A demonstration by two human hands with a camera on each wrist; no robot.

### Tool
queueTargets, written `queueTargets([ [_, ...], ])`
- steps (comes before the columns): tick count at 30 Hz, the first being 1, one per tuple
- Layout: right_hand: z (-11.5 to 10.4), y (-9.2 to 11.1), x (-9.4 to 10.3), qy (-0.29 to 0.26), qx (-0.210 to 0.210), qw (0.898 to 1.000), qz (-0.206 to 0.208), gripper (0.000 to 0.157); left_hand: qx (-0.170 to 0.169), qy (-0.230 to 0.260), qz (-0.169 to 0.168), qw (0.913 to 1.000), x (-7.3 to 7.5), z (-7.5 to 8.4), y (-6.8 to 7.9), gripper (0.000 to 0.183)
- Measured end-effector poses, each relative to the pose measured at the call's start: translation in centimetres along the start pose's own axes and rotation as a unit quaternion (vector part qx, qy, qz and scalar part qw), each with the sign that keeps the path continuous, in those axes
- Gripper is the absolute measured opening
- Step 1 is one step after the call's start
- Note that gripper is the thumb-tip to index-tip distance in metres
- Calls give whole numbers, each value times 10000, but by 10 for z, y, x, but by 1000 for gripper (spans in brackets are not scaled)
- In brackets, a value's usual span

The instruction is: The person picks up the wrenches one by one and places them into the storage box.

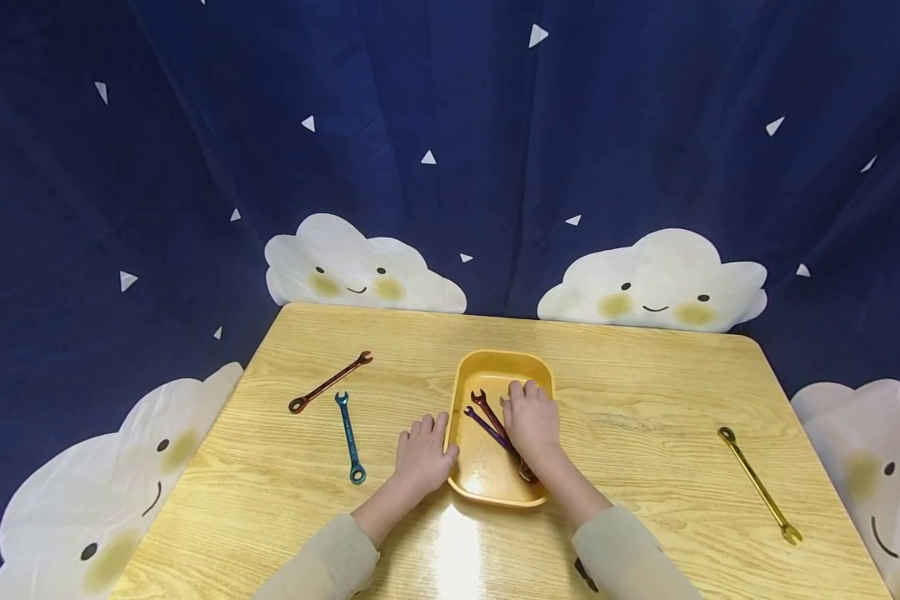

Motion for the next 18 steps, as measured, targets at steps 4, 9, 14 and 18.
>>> queueTargets([
  [4, 5, 1, 11, -366, 134, 9982, 459, 18, 49, -84, -122, 9999, -3, -1, -1, 46],
  [9, 15, 2, 20, -769, 167, 9938, 790, 19, 58, -129, -122, 9998, -3, -1, -1, 47],
  [14, 30, 4, 27, -1218, 79, 9869, 1060, 23, 47, -129, -84, 9999, -2, 0, -1, 46],
  [18, 41, 7, 33, -1433, 83, 9805, 1346, 24, 35, -96, -4, 9999, 0, 0, 0, 45],
])
Point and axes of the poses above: each hand's wrist, its own y-axis away from the middle knuckle, its own x-axis out of the back of the hand, z = x × y, the point moved 8 cm from there along -y, towards the middle knuckle
